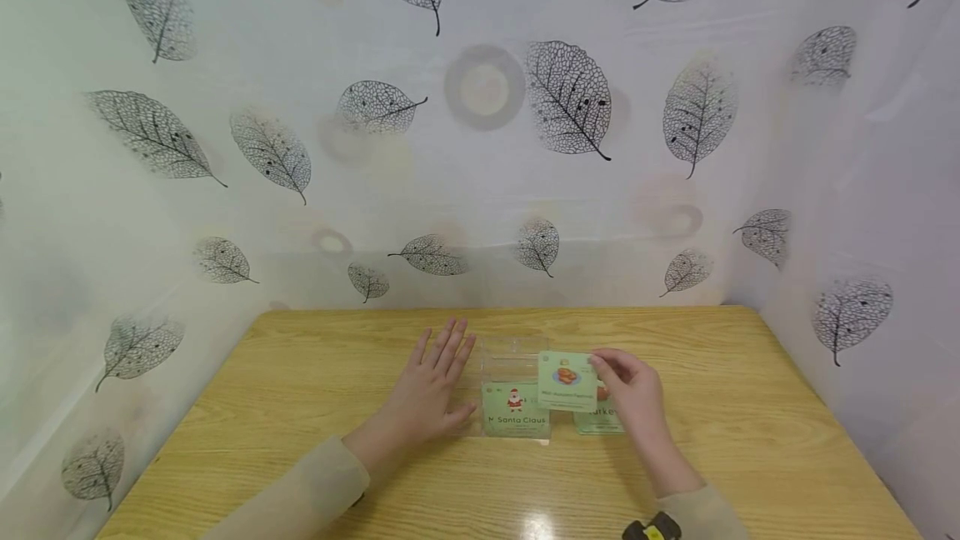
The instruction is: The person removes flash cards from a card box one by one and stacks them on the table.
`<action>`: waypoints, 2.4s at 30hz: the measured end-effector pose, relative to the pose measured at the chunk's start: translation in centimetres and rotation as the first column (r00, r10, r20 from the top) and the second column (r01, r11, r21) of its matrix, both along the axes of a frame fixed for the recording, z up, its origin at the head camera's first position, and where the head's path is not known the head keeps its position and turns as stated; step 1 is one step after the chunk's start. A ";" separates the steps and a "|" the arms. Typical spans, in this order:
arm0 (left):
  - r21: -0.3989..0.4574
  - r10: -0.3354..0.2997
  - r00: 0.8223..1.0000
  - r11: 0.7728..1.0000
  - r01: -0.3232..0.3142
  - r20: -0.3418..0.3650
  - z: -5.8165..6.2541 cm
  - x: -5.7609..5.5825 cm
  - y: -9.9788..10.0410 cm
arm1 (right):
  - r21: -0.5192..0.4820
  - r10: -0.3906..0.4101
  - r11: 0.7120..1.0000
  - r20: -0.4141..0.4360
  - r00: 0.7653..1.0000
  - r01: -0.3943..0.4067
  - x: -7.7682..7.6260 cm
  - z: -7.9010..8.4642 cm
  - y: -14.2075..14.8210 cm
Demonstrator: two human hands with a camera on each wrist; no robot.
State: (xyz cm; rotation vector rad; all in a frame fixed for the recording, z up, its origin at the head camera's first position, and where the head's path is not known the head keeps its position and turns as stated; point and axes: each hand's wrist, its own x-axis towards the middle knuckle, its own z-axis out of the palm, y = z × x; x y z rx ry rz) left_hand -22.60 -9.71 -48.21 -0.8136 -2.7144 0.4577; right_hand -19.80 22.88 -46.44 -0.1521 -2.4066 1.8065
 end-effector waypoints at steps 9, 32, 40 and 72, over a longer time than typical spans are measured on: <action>0.006 -0.004 1.000 1.000 0.004 -0.005 0.0 0.1 0.0 | -0.015 -0.017 1.000 -0.037 0.999 0.016 0.0 -0.1 0.5; 0.024 -0.028 0.999 0.999 0.029 -0.028 -0.3 -0.1 -0.2 | -0.011 -0.032 0.999 -0.029 0.999 0.031 0.5 -0.3 1.7; 0.022 -0.026 0.999 0.999 0.026 -0.033 -0.5 -0.2 -0.2 | 0.011 -0.041 0.999 -0.022 0.999 0.041 0.7 -0.7 2.1; 0.051 -0.026 1.000 0.998 0.027 -0.017 -0.4 -0.2 -0.2 | 0.045 -0.075 0.996 0.039 0.996 0.073 0.3 -2.5 3.8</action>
